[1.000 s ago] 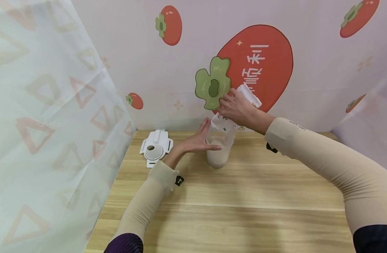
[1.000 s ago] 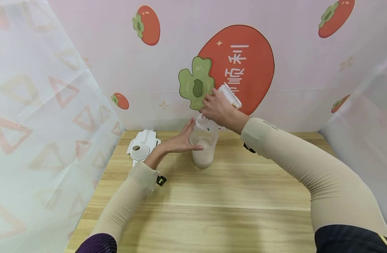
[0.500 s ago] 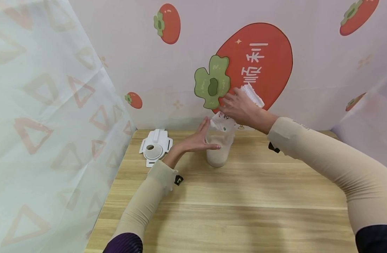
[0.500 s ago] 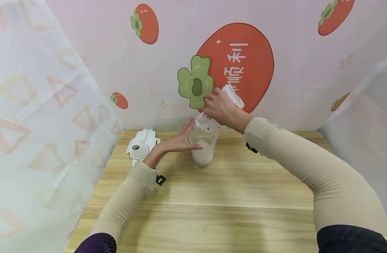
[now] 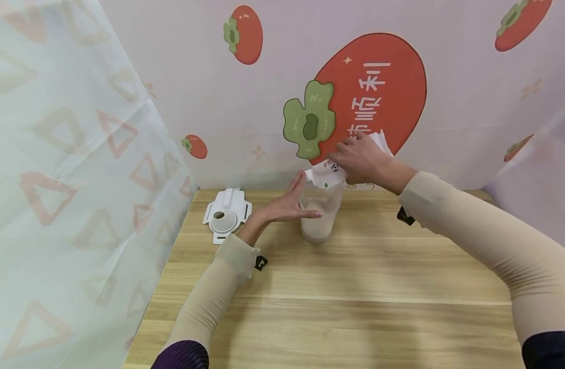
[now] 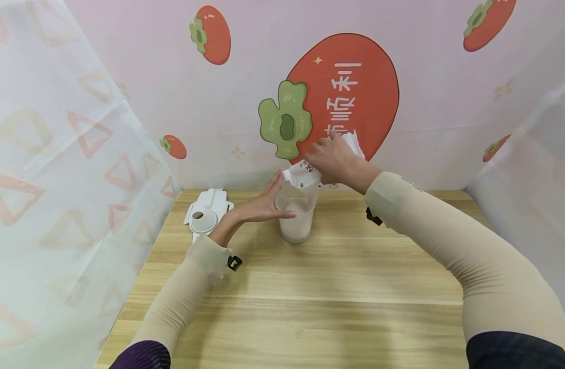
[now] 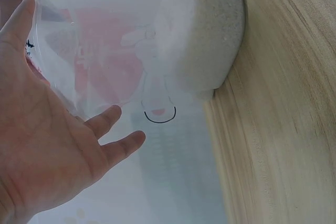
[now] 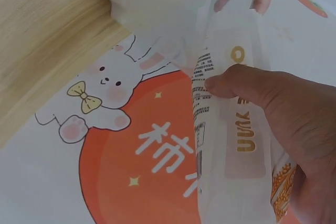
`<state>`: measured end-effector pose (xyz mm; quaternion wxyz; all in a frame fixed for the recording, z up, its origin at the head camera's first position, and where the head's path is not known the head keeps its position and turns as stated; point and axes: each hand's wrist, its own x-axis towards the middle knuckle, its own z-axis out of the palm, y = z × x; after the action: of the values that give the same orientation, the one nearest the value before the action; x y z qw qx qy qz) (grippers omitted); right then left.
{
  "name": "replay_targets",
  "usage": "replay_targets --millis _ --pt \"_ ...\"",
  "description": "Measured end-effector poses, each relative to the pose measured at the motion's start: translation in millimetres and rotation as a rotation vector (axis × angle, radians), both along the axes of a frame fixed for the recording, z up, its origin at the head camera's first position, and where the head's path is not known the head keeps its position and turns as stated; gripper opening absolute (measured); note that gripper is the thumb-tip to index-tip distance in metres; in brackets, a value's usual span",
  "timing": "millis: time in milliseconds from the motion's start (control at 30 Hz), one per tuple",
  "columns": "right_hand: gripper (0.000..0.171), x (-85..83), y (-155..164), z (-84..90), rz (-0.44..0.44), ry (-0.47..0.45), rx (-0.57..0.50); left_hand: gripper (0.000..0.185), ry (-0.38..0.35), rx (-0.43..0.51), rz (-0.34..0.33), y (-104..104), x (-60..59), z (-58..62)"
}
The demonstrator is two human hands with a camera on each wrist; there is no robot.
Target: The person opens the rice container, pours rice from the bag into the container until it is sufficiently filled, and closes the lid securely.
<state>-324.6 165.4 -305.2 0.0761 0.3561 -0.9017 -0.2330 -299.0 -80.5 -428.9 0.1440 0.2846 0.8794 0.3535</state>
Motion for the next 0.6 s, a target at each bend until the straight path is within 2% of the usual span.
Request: replay_targets --millis 600 --pt "0.080 -6.4 26.8 -14.2 -0.123 -0.167 -0.233 0.129 0.009 0.006 -0.004 -0.6 0.8 0.5"
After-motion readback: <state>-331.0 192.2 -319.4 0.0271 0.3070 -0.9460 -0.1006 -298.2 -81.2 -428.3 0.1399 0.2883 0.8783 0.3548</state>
